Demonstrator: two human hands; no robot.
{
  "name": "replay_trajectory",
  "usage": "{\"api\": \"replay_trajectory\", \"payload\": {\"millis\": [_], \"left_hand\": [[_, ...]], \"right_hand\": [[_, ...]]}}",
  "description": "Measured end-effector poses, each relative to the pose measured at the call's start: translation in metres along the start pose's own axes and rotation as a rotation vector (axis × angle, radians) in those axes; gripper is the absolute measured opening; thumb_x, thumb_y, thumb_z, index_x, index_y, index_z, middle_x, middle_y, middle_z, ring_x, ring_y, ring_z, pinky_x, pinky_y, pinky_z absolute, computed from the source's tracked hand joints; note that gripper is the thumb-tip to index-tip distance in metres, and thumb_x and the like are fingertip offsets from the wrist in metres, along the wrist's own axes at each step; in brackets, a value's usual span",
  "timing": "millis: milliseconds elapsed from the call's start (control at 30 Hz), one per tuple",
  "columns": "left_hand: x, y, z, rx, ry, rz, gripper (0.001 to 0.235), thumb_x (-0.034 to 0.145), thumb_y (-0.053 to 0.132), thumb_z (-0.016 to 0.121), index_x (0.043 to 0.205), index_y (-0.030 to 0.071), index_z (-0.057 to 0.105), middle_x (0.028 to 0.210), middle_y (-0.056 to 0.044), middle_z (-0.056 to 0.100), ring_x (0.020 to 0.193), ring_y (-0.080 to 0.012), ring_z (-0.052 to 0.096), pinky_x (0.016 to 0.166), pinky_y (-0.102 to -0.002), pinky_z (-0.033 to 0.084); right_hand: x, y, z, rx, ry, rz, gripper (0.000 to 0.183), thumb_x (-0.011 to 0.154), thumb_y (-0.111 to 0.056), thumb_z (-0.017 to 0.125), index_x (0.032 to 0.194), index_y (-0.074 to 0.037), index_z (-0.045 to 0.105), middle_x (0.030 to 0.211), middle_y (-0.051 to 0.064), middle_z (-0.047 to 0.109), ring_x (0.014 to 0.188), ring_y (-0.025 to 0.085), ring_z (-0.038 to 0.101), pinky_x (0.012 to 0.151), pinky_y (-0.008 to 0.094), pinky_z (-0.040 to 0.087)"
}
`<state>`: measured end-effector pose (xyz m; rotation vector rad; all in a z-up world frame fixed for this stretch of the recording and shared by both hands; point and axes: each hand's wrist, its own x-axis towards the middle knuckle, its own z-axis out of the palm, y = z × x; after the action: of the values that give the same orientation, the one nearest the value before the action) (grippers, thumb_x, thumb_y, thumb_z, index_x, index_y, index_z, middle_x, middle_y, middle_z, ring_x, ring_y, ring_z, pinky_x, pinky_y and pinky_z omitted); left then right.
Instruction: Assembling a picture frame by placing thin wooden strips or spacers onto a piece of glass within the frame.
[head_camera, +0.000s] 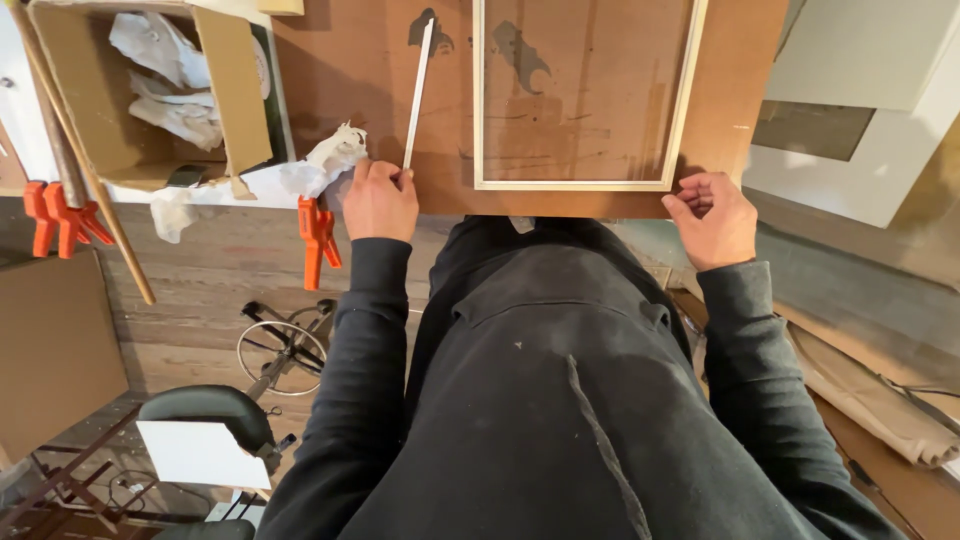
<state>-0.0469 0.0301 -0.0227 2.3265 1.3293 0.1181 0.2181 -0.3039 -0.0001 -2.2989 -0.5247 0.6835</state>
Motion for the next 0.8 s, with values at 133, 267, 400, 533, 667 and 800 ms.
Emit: {"api": "replay_trajectory", "payload": {"millis": [133, 267, 400, 533, 667, 800], "left_hand": [[0.001, -0.001, 0.006, -0.001, -0.017, -0.047, 0.018, 0.089, 0.023, 0.076, 0.084, 0.007, 0.070, 0.098, -0.014, 0.067, 0.083, -0.0399, 0.067, 0.072, -0.050, 0.053], [0.005, -0.009, 0.013, -0.054, -0.037, -0.076, 0.017, 0.086, 0.022, 0.076, 0.082, 0.007, 0.070, 0.095, -0.012, 0.068, 0.083, -0.0391, 0.067, 0.072, -0.050, 0.053], [0.008, -0.011, 0.009, -0.059, -0.061, -0.075, 0.016, 0.086, 0.020, 0.074, 0.080, 0.006, 0.069, 0.097, -0.013, 0.069, 0.084, -0.0389, 0.067, 0.072, -0.050, 0.053], [0.013, 0.002, -0.012, -0.107, -0.077, -0.058, 0.025, 0.083, 0.027, 0.079, 0.084, 0.004, 0.067, 0.094, -0.015, 0.068, 0.082, -0.0416, 0.066, 0.070, -0.053, 0.051], [0.017, -0.006, 0.000, -0.036, -0.085, -0.076, 0.017, 0.088, 0.024, 0.073, 0.083, 0.008, 0.069, 0.097, -0.013, 0.070, 0.082, -0.0416, 0.067, 0.071, -0.054, 0.052], [0.021, -0.013, 0.003, -0.041, -0.070, -0.094, 0.012, 0.085, 0.019, 0.071, 0.083, 0.007, 0.069, 0.097, -0.013, 0.071, 0.084, -0.0402, 0.068, 0.072, -0.051, 0.054]], "right_hand": [[-0.001, 0.001, 0.001, -0.014, 0.003, -0.023, 0.025, 0.095, -0.011, 0.080, 0.112, 0.002, 0.067, 0.096, 0.009, 0.073, 0.085, 0.014, 0.069, 0.079, 0.028, 0.058], [-0.003, 0.003, 0.000, -0.026, 0.021, -0.050, 0.024, 0.096, -0.012, 0.079, 0.113, 0.001, 0.067, 0.097, 0.009, 0.073, 0.086, 0.015, 0.070, 0.080, 0.029, 0.058], [-0.004, -0.004, 0.000, -0.010, 0.072, -0.067, 0.020, 0.099, -0.012, 0.078, 0.112, 0.001, 0.068, 0.096, 0.010, 0.073, 0.088, 0.015, 0.071, 0.079, 0.028, 0.056], [-0.006, -0.025, 0.005, 0.012, 0.075, -0.112, 0.017, 0.102, -0.012, 0.076, 0.111, 0.001, 0.068, 0.096, 0.010, 0.074, 0.088, 0.015, 0.071, 0.080, 0.028, 0.056], [-0.005, -0.048, 0.015, 0.022, 0.055, -0.120, 0.016, 0.102, -0.012, 0.075, 0.111, 0.000, 0.069, 0.094, 0.010, 0.073, 0.086, 0.015, 0.071, 0.079, 0.029, 0.057], [-0.006, -0.064, 0.026, -0.003, 0.031, -0.149, 0.015, 0.100, -0.011, 0.075, 0.109, 0.000, 0.069, 0.092, 0.011, 0.074, 0.084, 0.015, 0.072, 0.077, 0.030, 0.057]]}}
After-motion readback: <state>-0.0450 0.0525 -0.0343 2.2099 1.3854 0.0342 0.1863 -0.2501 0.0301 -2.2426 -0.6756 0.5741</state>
